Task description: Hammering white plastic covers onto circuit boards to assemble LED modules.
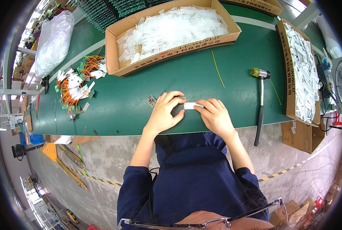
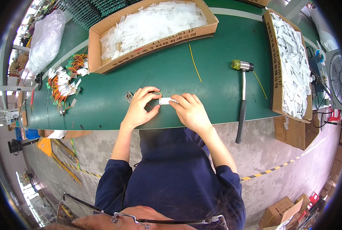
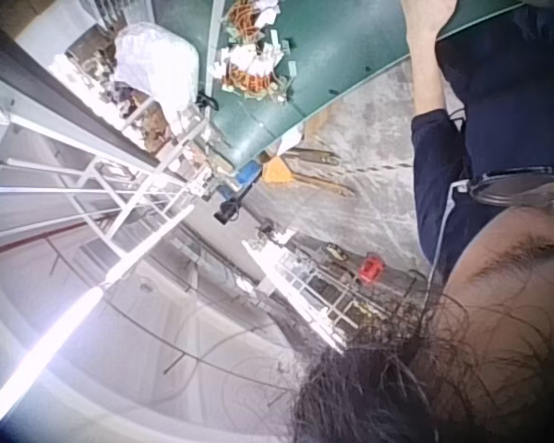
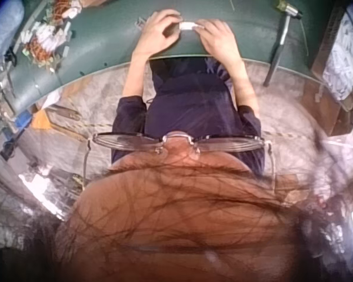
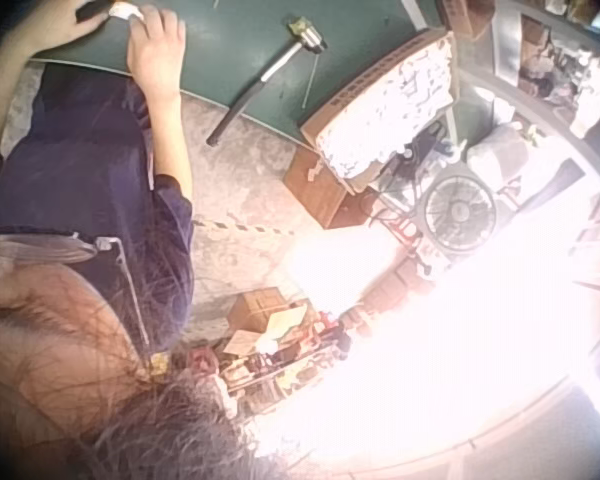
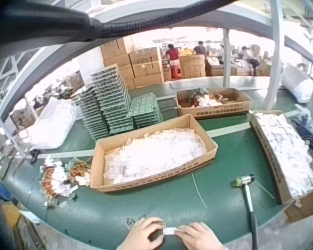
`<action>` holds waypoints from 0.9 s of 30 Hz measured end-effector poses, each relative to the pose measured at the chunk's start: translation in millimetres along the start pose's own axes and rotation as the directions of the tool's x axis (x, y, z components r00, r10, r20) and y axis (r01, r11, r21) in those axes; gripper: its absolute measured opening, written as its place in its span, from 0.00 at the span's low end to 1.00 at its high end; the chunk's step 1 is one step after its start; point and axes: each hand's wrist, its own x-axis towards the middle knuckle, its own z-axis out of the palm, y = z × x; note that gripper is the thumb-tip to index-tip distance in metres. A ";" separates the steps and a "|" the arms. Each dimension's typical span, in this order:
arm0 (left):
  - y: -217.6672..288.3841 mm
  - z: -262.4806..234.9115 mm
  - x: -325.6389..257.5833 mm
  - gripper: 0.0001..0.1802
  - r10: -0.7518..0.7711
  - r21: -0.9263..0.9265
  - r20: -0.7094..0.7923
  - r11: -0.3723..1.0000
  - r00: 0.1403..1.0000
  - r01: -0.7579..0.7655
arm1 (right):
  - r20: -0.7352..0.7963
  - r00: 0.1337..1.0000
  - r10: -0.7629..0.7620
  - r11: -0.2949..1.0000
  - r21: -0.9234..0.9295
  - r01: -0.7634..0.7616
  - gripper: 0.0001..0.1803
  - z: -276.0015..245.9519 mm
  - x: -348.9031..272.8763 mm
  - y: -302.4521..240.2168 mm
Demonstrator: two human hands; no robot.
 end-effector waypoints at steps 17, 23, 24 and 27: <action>-3.5 2.0 -3.4 0.16 0.000 0.002 -0.024 1.000 1.000 0.000 | -0.012 1.000 0.002 1.000 -0.004 -0.002 0.15 -0.6 1.7 -0.3; -1.5 0.0 -2.6 0.17 -0.010 -0.004 -0.008 1.000 1.000 0.010 | -0.011 1.000 0.005 1.000 -0.001 -0.005 0.15 -0.6 1.2 -0.2; -1.1 -0.1 -2.7 0.17 -0.017 -0.004 -0.005 1.000 1.000 0.017 | -0.010 1.000 0.006 1.000 -0.002 -0.006 0.15 -0.1 0.9 -0.1; -1.5 -0.4 -3.0 0.18 -0.033 -0.009 -0.001 0.999 0.999 0.033 | -0.008 1.000 0.006 1.000 -0.003 -0.006 0.15 -0.1 1.3 -0.5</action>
